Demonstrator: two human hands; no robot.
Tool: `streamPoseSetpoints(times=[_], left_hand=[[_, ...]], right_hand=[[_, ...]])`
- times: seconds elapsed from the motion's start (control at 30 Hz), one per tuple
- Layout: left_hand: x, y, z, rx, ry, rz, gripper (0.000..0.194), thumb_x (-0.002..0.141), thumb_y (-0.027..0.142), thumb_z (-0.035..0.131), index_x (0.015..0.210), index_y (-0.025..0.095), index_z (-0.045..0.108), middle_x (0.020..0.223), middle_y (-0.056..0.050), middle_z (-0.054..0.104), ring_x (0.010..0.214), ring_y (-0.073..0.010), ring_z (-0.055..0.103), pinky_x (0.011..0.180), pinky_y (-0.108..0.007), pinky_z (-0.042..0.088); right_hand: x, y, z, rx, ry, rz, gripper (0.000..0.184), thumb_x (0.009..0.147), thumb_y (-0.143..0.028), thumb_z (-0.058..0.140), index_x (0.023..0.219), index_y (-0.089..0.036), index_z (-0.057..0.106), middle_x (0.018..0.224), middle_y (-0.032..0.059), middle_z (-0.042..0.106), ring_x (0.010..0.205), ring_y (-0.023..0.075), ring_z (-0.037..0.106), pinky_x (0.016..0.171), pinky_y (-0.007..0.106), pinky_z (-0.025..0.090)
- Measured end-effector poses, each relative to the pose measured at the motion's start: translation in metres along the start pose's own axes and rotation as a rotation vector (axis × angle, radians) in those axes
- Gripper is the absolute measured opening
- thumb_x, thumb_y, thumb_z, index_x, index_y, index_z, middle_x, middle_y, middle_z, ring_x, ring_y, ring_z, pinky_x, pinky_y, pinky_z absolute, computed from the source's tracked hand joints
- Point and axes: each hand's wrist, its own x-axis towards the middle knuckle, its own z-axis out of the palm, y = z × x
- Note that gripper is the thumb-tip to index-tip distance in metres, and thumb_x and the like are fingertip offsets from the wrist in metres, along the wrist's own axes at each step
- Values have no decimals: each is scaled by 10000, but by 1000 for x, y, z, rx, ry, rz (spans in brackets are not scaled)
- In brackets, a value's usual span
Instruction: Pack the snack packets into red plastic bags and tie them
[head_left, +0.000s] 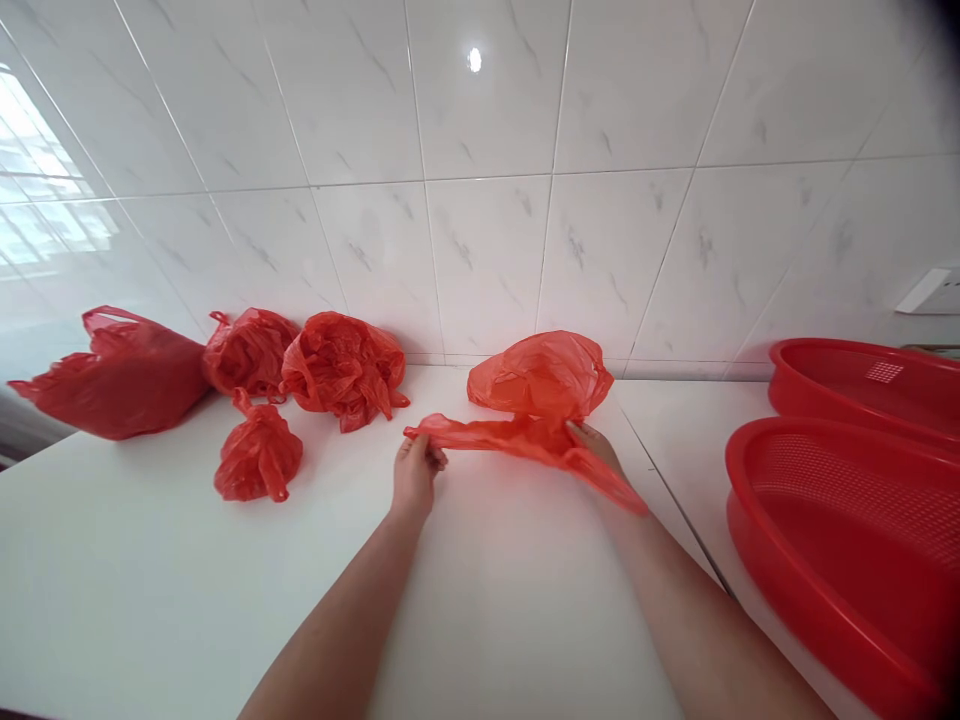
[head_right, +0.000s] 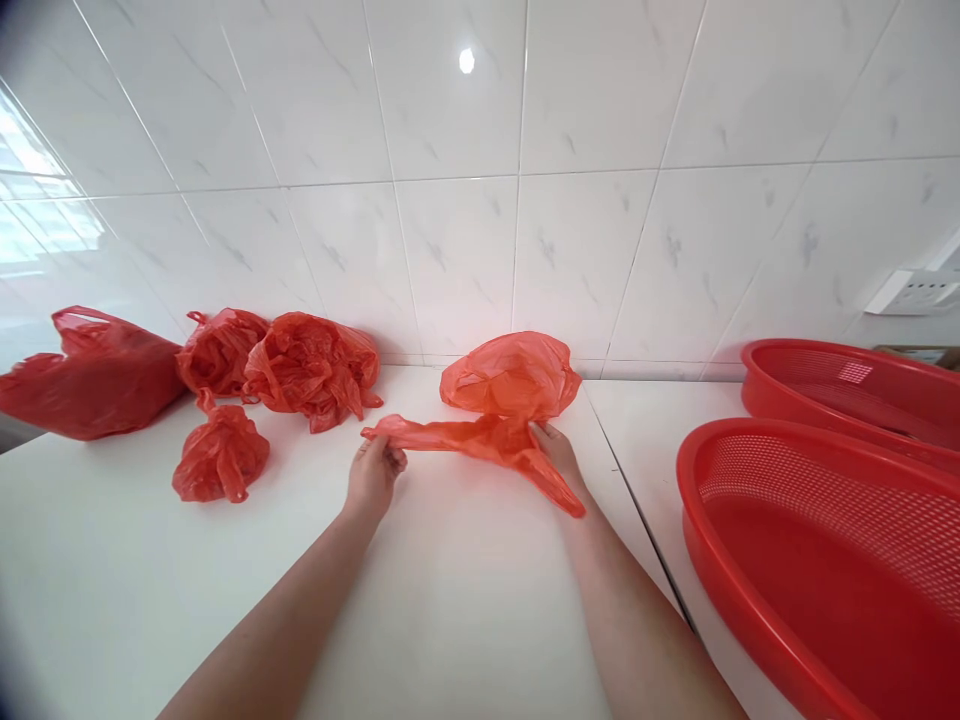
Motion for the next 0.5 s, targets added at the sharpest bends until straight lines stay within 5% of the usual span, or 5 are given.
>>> streamPoseSetpoints(times=[0.2, 0.37, 0.43, 0.5], left_hand=[[15, 1, -14, 0, 176, 71, 234, 771, 419, 519, 801, 188, 531, 828, -19, 587, 760, -140, 571, 629, -249, 436], [3, 16, -11, 318, 364, 501, 316, 839, 465, 469, 1049, 235, 521, 1168, -61, 525, 1121, -216, 488, 911, -374, 396], [-8, 27, -7, 512, 231, 717, 333, 818, 433, 526, 1082, 231, 547, 1230, -84, 506, 1184, -243, 445, 982, -400, 343], [-21, 35, 2, 663, -91, 826, 349, 777, 417, 587, 1072, 230, 604, 1231, -99, 534, 1190, -269, 446, 1026, -407, 302]], right_hand=[[2, -5, -4, 203, 88, 41, 339, 611, -406, 756, 843, -208, 608, 705, 0, 635, 610, 145, 593, 538, 270, 493], [-7, -16, 2, 139, 84, 57, 340, 650, -468, 724, 852, -217, 614, 726, 26, 656, 681, 196, 619, 554, 298, 496], [-9, -18, 3, 88, 89, 71, 308, 661, -452, 720, 826, -210, 624, 712, 36, 660, 676, 203, 617, 560, 302, 487], [-10, -19, 3, 38, 67, 74, 266, 683, -440, 706, 791, -207, 635, 722, 44, 669, 678, 203, 618, 583, 306, 485]])
